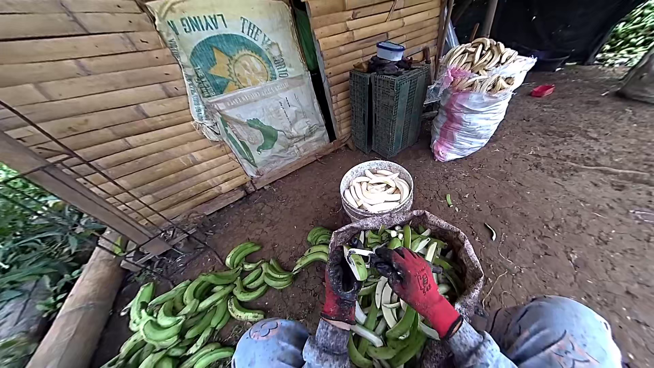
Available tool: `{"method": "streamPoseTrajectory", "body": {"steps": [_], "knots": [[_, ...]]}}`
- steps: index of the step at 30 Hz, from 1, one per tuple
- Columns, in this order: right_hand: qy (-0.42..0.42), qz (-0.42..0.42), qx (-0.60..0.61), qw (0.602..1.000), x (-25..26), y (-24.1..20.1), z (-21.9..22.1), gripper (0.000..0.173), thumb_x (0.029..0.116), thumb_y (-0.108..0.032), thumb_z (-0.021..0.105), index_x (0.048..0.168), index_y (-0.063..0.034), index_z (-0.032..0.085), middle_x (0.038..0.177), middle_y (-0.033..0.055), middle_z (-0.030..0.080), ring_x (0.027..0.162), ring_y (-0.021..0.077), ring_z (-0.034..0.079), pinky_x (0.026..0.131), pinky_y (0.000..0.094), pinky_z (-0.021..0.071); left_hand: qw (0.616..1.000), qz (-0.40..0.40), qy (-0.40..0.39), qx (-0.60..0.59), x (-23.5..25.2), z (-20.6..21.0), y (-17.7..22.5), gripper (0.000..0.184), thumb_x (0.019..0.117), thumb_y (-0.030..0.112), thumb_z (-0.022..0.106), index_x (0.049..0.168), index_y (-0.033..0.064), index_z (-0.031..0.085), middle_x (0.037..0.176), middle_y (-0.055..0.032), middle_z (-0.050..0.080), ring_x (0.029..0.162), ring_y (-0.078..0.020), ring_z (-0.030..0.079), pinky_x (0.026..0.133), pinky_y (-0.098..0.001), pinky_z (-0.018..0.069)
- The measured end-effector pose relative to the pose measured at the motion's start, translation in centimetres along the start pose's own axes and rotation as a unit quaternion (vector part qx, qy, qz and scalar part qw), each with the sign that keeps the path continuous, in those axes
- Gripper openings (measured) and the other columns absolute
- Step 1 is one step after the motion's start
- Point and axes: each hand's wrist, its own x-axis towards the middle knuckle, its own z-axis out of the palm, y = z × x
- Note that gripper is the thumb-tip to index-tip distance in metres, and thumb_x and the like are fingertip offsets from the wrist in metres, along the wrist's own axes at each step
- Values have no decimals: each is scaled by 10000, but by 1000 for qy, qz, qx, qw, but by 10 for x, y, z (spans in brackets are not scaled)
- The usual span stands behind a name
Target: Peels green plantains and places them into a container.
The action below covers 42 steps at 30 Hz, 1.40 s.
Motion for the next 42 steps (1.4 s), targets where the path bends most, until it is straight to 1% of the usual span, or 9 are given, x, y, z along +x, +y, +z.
{"method": "streamPoseTrajectory", "body": {"steps": [11,15,17,20,24,29,32,36,42], "knots": [[-39,23,-15,999,-3,7,3,412,837,-186,708,1235,-81,727,1069,222,719,994,442,699,831,587,553,940,63,43,332,-10,3,-16,361,1106,127,301,1351,-39,508,1139,-114,624,983,-108,621,892,-264,528],[-72,94,26,993,-2,5,4,420,884,-167,664,1290,-64,696,1146,226,703,1052,421,683,893,564,538,869,100,96,475,-19,20,-16,393,1107,124,316,1347,-112,518,1253,-225,606,1120,-172,600,1018,-301,471],[-77,169,53,981,4,11,2,401,947,-160,608,1324,-36,662,1176,213,703,1065,379,694,923,537,541,853,75,101,506,-31,29,-19,373,1102,148,372,1228,-122,597,1044,-169,652,923,-120,613,883,-270,504],[-89,207,61,972,13,27,0,388,985,-188,558,1331,-37,648,1179,200,704,1078,347,692,946,526,528,881,13,51,471,-32,21,-32,388,1117,218,340,930,-6,596,597,5,510,456,-81,493,448,-241,477],[-65,168,90,980,5,25,7,414,951,-185,611,1324,-9,651,1179,211,699,1080,351,690,967,510,532,897,47,-50,436,-18,6,-29,267,1064,134,441,1179,-67,573,857,-40,655,748,-97,662,727,-271,589],[-66,127,84,986,-3,29,9,370,936,-216,635,1266,-64,700,1135,174,716,1033,320,703,913,491,557,980,-81,32,180,-2,-23,-40,617,1097,405,68,998,63,573,681,-59,648,563,-185,645,506,-343,566],[-134,95,58,985,-9,25,9,373,931,-237,643,1274,-102,701,1139,178,708,1034,349,696,886,522,552,980,-157,47,110,9,-44,-49,644,1084,506,94,1058,91,586,792,-75,672,682,-185,663,593,-357,570],[-170,21,16,985,-16,18,5,383,889,-223,695,1245,-83,705,1136,209,705,1089,402,673,917,550,531,961,-48,-16,271,12,-38,-40,379,1114,187,310,1309,-40,542,1047,-125,682,891,-157,677,814,-316,581],[27,-54,36,998,-17,27,7,339,910,-329,656,1170,-132,749,1041,103,746,964,290,724,816,450,591,983,47,-32,176,31,-13,-16,461,1129,299,226,1353,21,517,893,-64,671,685,-134,666,635,-292,604]]}}
